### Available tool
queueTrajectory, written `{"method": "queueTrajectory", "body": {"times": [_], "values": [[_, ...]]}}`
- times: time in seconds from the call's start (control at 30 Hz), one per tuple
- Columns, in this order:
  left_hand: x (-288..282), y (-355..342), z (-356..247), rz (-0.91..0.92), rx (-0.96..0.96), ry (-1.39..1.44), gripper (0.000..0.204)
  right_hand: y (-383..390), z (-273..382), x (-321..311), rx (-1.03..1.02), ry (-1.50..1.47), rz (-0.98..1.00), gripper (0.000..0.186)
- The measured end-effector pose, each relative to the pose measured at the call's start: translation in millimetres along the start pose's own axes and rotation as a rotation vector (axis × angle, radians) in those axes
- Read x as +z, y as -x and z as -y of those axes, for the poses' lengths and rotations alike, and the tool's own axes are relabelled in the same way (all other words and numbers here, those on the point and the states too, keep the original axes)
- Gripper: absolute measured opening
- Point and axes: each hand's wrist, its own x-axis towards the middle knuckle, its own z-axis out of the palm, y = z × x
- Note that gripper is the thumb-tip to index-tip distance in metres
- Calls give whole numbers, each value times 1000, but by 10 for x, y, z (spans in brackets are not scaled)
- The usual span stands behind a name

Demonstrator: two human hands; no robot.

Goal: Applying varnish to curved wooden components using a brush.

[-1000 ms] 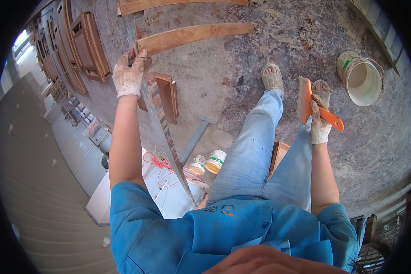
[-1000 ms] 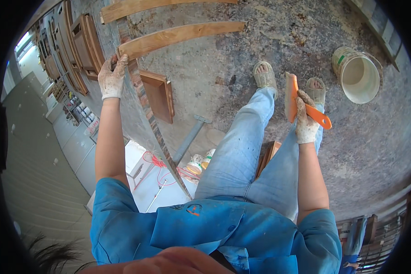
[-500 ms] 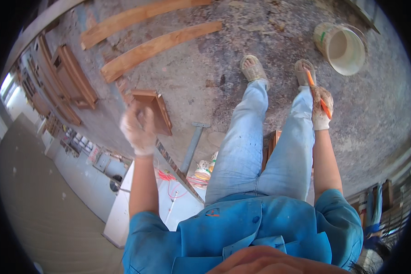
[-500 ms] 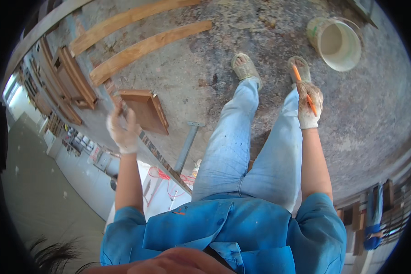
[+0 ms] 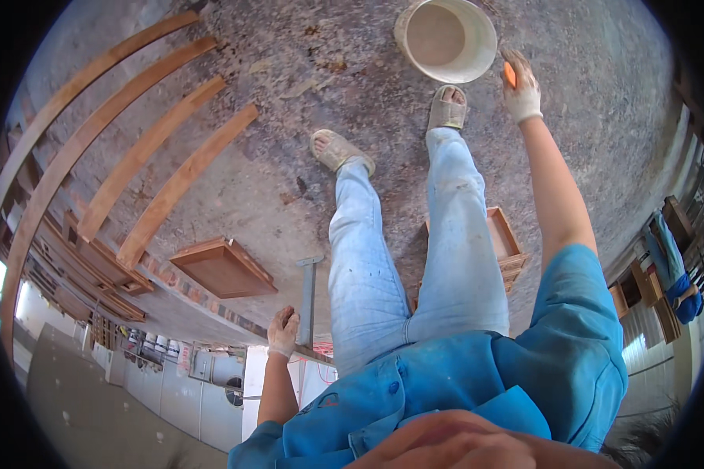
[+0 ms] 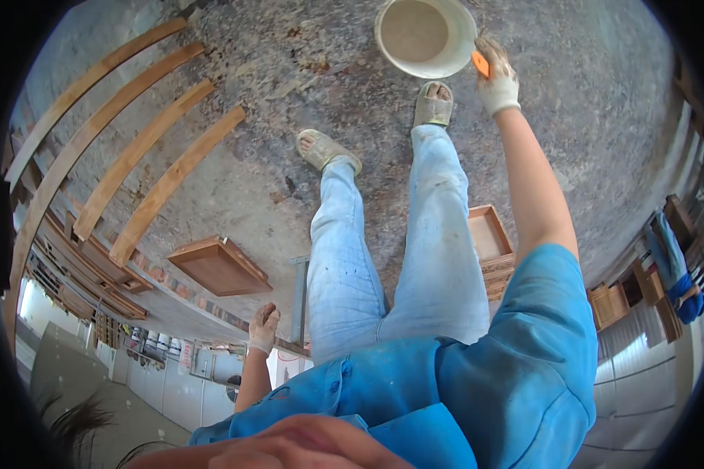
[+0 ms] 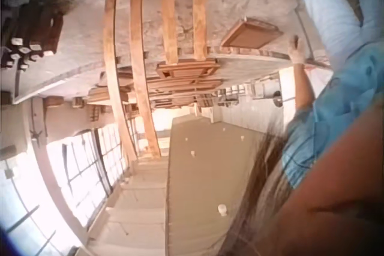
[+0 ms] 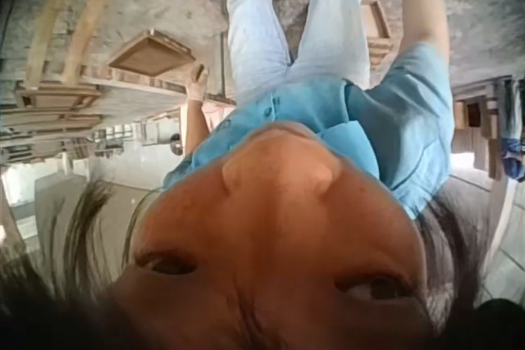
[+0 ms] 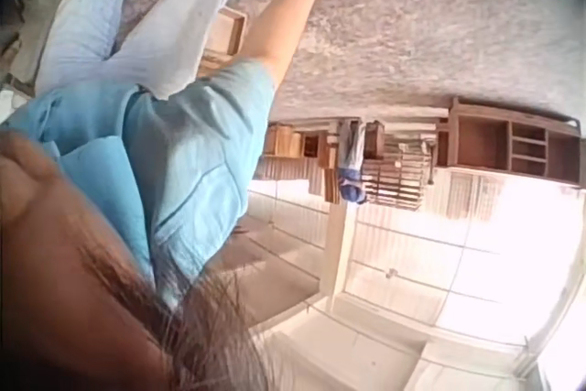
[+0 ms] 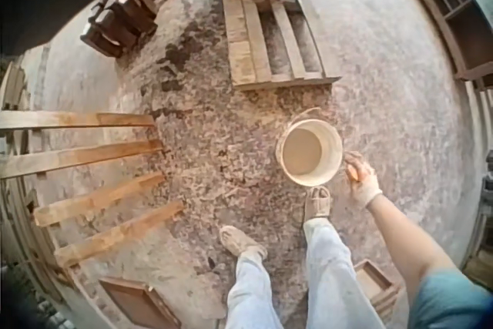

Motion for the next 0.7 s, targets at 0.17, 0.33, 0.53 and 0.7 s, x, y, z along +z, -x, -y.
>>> {"method": "queueTrajectory", "body": {"times": [0.17,0.33,0.53,0.7], "values": [[411,365,-94,5,-126,189,28,-707,-743,430,268,96,31,35],[935,634,2,74,-264,198,27,-1159,-1056,703,949,-344,335,36],[1139,866,-558,69,-223,251,27,-1131,-859,400,797,-710,411,34],[1172,1207,-1060,17,-63,315,29,-708,-40,-170,717,-651,804,31]]}}
